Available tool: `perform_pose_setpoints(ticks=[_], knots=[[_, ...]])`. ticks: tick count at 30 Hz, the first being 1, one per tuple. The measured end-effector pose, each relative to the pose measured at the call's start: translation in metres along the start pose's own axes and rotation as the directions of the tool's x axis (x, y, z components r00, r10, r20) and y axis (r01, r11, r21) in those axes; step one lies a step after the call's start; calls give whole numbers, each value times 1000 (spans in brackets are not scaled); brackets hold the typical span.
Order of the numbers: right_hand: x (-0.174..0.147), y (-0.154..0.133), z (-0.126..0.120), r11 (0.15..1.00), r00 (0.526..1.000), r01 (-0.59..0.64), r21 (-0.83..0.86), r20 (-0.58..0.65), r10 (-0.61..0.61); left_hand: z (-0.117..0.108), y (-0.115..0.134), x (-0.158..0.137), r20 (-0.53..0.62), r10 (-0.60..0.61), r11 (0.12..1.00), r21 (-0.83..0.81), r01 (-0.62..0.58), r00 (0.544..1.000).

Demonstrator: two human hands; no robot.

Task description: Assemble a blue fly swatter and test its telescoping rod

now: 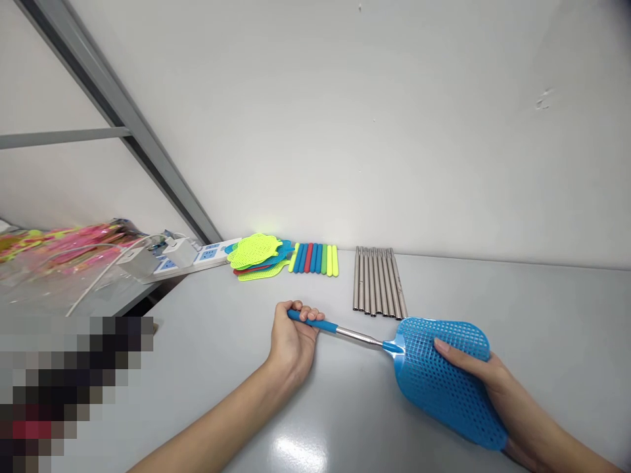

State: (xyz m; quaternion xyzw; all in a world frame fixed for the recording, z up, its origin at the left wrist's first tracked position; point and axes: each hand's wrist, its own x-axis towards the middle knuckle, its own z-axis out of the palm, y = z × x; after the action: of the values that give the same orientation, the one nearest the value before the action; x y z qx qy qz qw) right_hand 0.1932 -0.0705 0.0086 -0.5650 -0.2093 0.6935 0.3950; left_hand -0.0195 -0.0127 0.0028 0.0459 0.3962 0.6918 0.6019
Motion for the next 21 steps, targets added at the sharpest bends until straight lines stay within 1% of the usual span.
perform_pose_setpoints(ticks=[8, 12, 16, 21], knots=[[0, -2, 1, 1000, 1000, 9, 24, 0, -9, -1, 0, 1, 3, -1, 1000, 13, 1, 1000], [1, -2, -2, 999, 998, -11, 44, 65, 8, -2, 0, 3, 12, 9, 999, 32, -9, 1000], [5, -3, -7, 1000, 988, 6, 27, 155, -11, -4, 1, 4, 28, 30, 996, 86, -33, 999], [16, -6, -18, 1000, 979, 6, 26, 203, -11, -4, 2, 5, 93, 50, 981, 181, -66, 994]])
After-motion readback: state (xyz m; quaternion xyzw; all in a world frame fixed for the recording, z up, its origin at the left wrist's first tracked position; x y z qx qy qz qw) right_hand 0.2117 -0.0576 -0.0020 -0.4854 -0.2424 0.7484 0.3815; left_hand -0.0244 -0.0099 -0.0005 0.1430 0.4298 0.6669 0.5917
